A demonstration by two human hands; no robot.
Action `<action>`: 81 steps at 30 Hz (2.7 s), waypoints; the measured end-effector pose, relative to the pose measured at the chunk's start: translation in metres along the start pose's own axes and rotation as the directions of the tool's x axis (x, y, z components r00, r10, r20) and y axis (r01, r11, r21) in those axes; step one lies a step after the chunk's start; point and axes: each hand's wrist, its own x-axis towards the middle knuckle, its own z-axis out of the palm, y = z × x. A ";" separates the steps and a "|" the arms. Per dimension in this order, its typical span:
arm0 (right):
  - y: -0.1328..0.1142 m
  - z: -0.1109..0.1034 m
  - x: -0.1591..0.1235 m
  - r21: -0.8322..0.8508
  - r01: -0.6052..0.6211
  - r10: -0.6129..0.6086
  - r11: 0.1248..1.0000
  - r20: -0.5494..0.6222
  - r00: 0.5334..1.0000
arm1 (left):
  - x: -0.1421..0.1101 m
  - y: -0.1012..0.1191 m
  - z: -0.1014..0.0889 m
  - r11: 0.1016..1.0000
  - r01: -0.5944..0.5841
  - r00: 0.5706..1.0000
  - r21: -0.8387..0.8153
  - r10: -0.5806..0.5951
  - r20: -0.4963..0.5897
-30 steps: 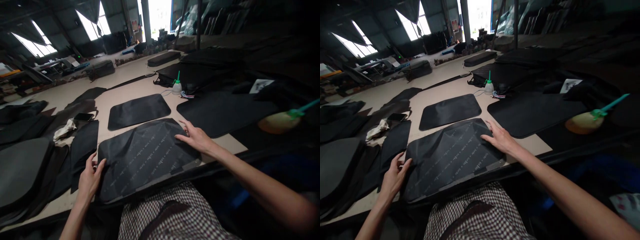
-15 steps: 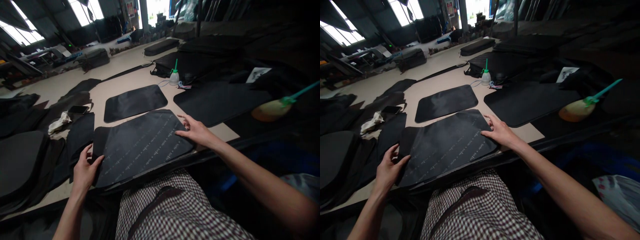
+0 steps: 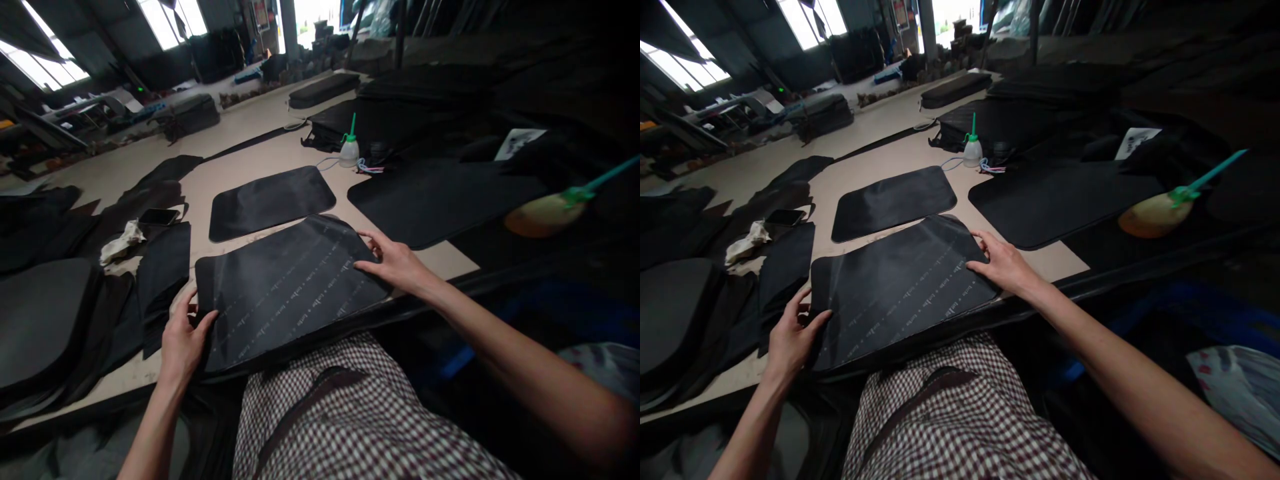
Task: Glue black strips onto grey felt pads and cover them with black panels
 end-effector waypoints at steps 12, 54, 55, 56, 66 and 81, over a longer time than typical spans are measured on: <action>0.002 0.004 -0.004 -0.081 0.085 -0.086 0.993 -0.001 0.996 | -0.003 0.008 -0.003 0.998 -0.045 0.999 0.035 0.045 -0.002; 0.027 0.019 0.001 -0.206 -0.021 0.019 0.978 -0.011 1.000 | -0.010 -0.019 0.011 0.966 -0.240 0.954 0.097 0.253 -0.163; 0.028 0.020 0.001 -0.203 -0.019 0.017 0.979 -0.010 1.000 | -0.010 -0.020 0.011 0.963 -0.245 0.951 0.116 0.262 -0.164; 0.028 0.020 0.001 -0.198 -0.018 0.015 0.980 -0.015 1.000 | -0.010 -0.021 0.012 0.959 -0.248 0.950 0.134 0.268 -0.160; 0.041 0.025 0.000 -0.359 0.355 -0.399 0.863 -0.054 0.916 | -0.004 -0.034 0.017 0.957 -0.194 0.974 0.215 0.214 -0.072; 0.009 0.012 -0.014 -0.260 0.251 -0.259 0.932 0.003 0.966 | 0.034 -0.014 0.049 0.670 -0.608 0.793 0.426 0.539 0.284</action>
